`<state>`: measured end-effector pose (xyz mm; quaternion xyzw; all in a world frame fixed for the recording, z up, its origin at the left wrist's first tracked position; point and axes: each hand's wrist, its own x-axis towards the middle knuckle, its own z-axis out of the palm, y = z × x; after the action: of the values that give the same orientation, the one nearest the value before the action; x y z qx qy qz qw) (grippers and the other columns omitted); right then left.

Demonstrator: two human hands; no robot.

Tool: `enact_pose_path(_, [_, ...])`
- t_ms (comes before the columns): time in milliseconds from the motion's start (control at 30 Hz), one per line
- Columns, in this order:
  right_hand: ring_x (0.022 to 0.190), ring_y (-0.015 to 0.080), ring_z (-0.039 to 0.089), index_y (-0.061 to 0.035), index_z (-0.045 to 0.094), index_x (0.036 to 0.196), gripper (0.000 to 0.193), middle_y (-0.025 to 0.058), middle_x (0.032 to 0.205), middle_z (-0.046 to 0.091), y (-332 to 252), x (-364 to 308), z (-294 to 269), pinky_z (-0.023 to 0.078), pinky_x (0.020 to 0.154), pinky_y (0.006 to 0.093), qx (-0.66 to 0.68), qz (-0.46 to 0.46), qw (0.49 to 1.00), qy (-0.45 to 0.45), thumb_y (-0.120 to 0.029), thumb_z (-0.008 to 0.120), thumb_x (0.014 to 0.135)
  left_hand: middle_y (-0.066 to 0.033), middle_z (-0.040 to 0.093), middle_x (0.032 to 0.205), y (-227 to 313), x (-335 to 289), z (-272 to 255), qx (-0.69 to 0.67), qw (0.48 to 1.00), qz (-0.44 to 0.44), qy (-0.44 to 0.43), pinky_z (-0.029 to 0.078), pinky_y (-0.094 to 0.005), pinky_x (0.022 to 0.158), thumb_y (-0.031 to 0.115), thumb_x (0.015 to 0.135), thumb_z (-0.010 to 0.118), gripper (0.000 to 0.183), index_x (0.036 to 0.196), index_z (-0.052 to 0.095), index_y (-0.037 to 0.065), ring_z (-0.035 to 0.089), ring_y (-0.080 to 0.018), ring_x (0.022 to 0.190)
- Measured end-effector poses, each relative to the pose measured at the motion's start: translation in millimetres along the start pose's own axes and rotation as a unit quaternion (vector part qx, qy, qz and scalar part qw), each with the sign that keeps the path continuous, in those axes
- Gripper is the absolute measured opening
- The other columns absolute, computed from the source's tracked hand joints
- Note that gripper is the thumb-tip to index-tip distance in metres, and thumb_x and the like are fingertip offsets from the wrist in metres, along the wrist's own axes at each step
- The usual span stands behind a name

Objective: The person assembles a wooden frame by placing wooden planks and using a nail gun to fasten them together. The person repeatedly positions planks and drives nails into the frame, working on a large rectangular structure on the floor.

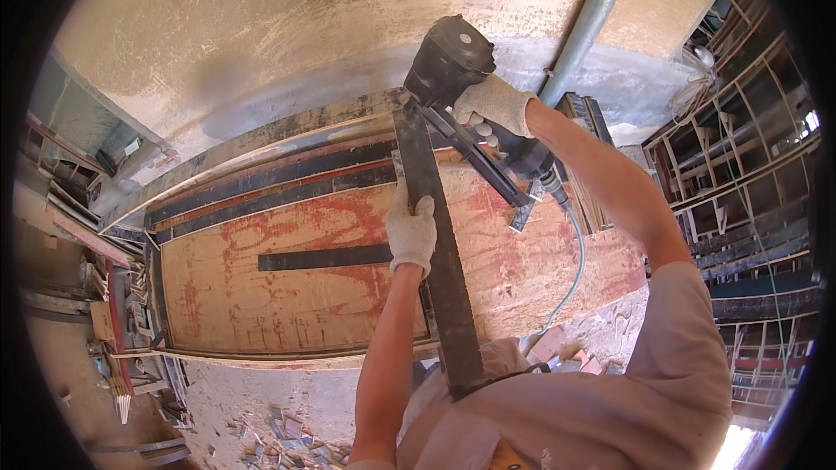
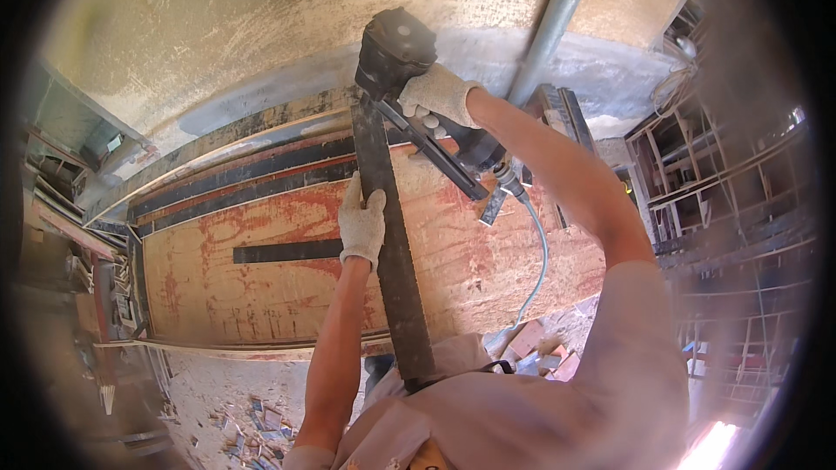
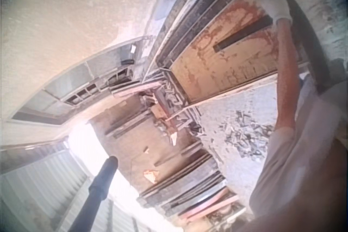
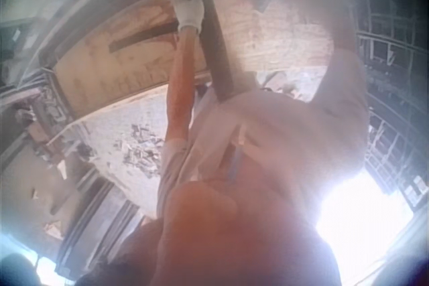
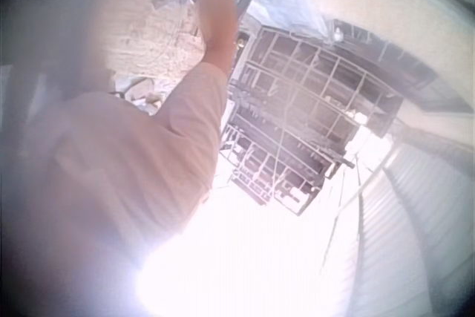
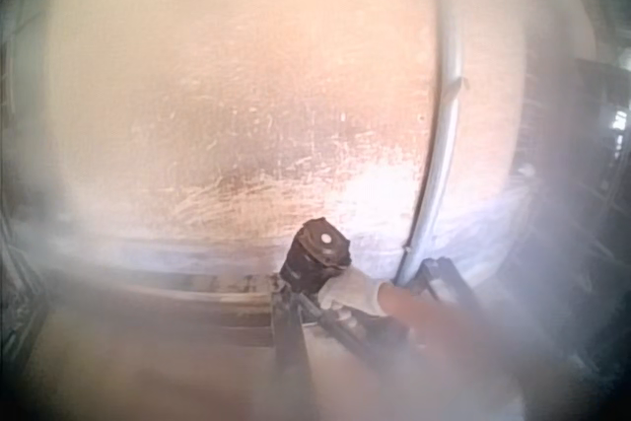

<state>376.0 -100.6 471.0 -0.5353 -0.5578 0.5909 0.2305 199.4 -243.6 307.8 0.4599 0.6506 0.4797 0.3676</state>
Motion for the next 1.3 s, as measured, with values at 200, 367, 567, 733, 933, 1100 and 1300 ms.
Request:
enact_pose_path(200, [0.046, 0.0183, 0.049, 0.0004, 0.057, 0.073, 0.008, 0.0080, 0.058, 0.048, 1, 0, 1, 0.040, 0.036, 0.0351, -0.043, -0.020, 0.999, -0.004, -0.004, 0.063, 0.077, -0.0198, 0.071, 0.123, 10, -3, -1, -0.001, 1.000, -0.027, -0.002, 0.052, -0.0368, 0.092, 0.013, 0.094, 0.063, 0.058, 0.150, 0.050, 0.005, 0.070, -0.0296, 0.106])
enact_pose_path(367, [0.048, 0.0120, 0.047, -0.0012, 0.060, 0.076, 0.006, 0.0001, 0.060, 0.044, 23, -37, 2, 0.043, 0.040, 0.0315, -0.026, -0.032, 0.999, 0.003, 0.000, 0.062, 0.081, -0.0142, 0.071, 0.125, 9, -14, -17, -0.048, 0.999, -0.004, -0.022, 0.051, -0.0353, 0.094, 0.014, 0.094, 0.066, 0.057, 0.149, 0.051, 0.004, 0.068, -0.0243, 0.109])
enact_pose_path(567, [0.051, 0.0111, 0.045, -0.0037, 0.066, 0.084, 0.007, -0.0007, 0.064, 0.048, 109, -173, -5, 0.039, 0.046, 0.0283, 0.190, 0.028, 0.979, 0.073, -0.004, 0.063, 0.090, -0.0105, 0.065, 0.134, -25, -150, -70, -0.141, 0.957, -0.060, -0.247, 0.051, -0.0329, 0.099, 0.010, 0.088, 0.076, 0.073, 0.152, 0.044, 0.001, 0.062, -0.0185, 0.120])
enact_pose_path(733, [0.050, 0.0156, 0.050, -0.0075, 0.057, 0.076, 0.014, 0.0006, 0.062, 0.048, 210, -265, 30, 0.043, 0.050, 0.0306, 0.296, 0.003, 0.942, 0.157, -0.009, 0.063, 0.089, -0.0130, 0.059, 0.141, -11, -230, -96, -0.197, 0.921, -0.117, -0.314, 0.052, -0.0352, 0.101, 0.007, 0.080, 0.082, 0.091, 0.157, 0.035, 0.002, 0.061, -0.0230, 0.123])
enact_pose_path(933, [0.050, 0.0176, 0.050, -0.0086, 0.053, 0.069, 0.022, 0.0031, 0.059, 0.048, 259, -352, 108, 0.046, 0.054, 0.0324, 0.351, 0.058, 0.908, 0.222, -0.010, 0.063, 0.088, -0.0160, 0.063, 0.133, -6, -245, -100, -0.099, 0.958, 0.021, -0.268, 0.055, -0.0349, 0.093, 0.010, 0.084, 0.076, 0.084, 0.157, 0.036, 0.002, 0.064, -0.0235, 0.120])
enact_pose_path(1100, [0.055, 0.0149, 0.052, -0.0090, 0.056, 0.071, 0.022, 0.0011, 0.063, 0.049, 291, -399, 169, 0.044, 0.055, 0.0320, 0.335, 0.024, 0.905, 0.260, -0.009, 0.064, 0.091, -0.0193, 0.065, 0.128, -28, -259, -95, 0.011, 0.979, 0.153, -0.133, 0.054, -0.0339, 0.089, 0.011, 0.088, 0.073, 0.071, 0.151, 0.043, -0.004, 0.068, -0.0226, 0.108])
enact_pose_path(1300, [0.057, 0.0158, 0.057, -0.0062, 0.059, 0.067, 0.024, 0.0043, 0.062, 0.057, 298, -432, 213, 0.047, 0.056, 0.0322, 0.252, 0.021, 0.923, 0.290, -0.011, 0.067, 0.090, -0.0159, 0.064, 0.133, -33, -253, -90, -0.063, 0.986, 0.094, -0.125, 0.052, -0.0312, 0.094, 0.010, 0.090, 0.075, 0.065, 0.147, 0.048, -0.008, 0.064, -0.0191, 0.111])
